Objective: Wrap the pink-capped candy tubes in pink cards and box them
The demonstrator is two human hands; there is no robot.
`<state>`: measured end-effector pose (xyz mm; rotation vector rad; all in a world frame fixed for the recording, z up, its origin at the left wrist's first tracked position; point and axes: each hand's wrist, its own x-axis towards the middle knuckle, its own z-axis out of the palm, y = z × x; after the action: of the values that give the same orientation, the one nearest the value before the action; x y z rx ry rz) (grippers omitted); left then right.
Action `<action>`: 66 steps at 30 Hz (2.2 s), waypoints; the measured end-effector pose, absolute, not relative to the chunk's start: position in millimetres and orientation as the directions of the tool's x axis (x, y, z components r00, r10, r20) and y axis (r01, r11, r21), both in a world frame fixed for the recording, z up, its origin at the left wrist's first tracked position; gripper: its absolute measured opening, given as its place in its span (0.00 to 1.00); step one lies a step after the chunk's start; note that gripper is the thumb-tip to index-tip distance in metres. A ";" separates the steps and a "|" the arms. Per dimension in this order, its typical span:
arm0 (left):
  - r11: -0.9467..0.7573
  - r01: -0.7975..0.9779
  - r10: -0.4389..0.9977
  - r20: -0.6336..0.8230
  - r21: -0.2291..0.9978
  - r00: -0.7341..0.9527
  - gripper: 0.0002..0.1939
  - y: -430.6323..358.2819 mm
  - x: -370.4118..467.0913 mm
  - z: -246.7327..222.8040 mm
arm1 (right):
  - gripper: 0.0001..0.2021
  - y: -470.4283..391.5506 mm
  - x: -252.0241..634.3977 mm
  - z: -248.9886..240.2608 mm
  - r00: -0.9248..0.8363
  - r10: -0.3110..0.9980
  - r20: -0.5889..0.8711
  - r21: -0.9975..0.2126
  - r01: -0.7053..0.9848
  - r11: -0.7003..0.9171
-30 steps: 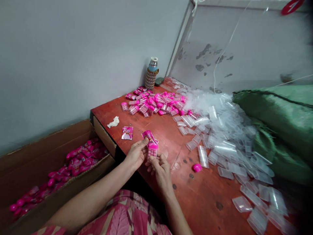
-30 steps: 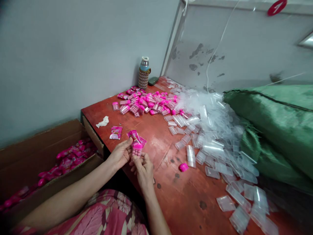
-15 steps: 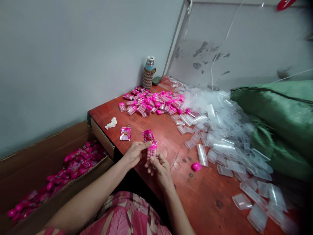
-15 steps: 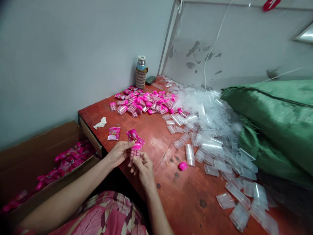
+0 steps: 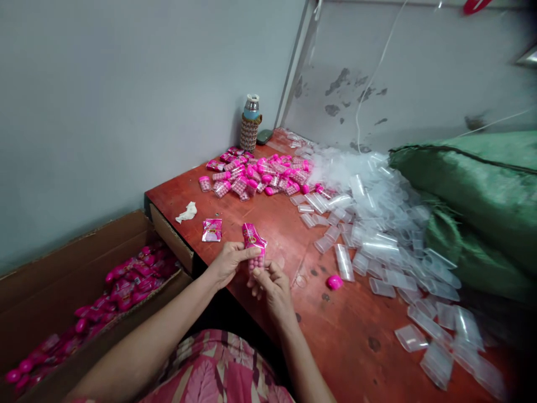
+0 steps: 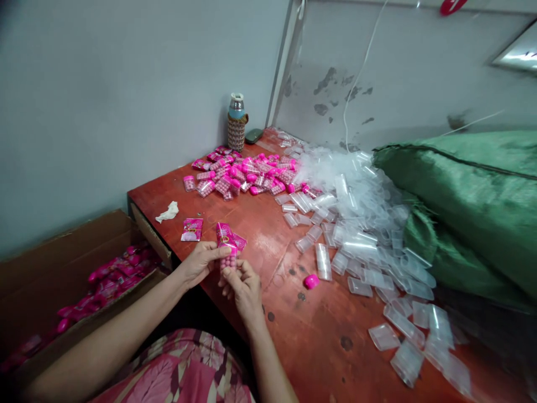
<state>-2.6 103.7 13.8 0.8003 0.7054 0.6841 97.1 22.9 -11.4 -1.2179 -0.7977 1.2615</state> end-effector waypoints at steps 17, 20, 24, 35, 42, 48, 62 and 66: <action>0.543 -0.222 0.704 -0.295 0.810 0.646 0.12 94.4 -4.9 6.7 | 0.12 22.2 89.3 -19.1 0.268 0.947 -0.176 -0.921 -0.385 -0.062; 0.565 -0.262 0.740 -0.341 0.782 0.580 0.11 90.8 -4.9 4.5 | 0.12 18.2 88.4 -18.6 0.237 0.960 -0.149 -0.920 -0.390 -0.047; 0.582 -0.271 0.717 -0.327 0.766 0.616 0.14 85.6 -7.1 3.5 | 0.14 18.7 92.0 -20.6 0.221 0.965 -0.143 -0.918 -0.394 -0.045; 0.482 -0.530 0.869 -0.305 0.697 0.390 0.13 81.9 -65.1 14.4 | 0.13 39.9 88.4 -10.0 0.084 0.987 -0.136 -0.942 -0.321 -0.102; 0.232 -0.338 0.973 -0.210 0.912 0.100 0.20 95.9 -75.7 5.5 | 0.14 34.6 109.0 -12.4 0.261 0.940 -0.218 -0.955 -0.254 -0.151; -0.197 0.153 0.936 0.139 0.969 0.322 0.16 114.7 -5.3 -24.4 | 0.13 25.2 112.9 -17.7 0.285 0.932 -0.224 -0.955 -0.254 -0.152; -0.316 0.098 0.901 0.266 0.944 0.344 0.11 107.2 -0.2 -27.9 | 0.18 65.5 120.1 -18.9 0.460 0.884 -0.089 -0.989 -0.146 -0.023; 0.012 -0.050 0.949 0.004 0.999 0.314 0.18 100.6 -4.8 -20.3 | 0.17 76.2 127.1 -15.0 0.411 0.910 -0.061 -0.984 -0.175 0.013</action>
<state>-4.8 100.6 -20.3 1.3031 0.9374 0.9921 127.1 76.2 -15.0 -1.2718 -0.7574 0.9857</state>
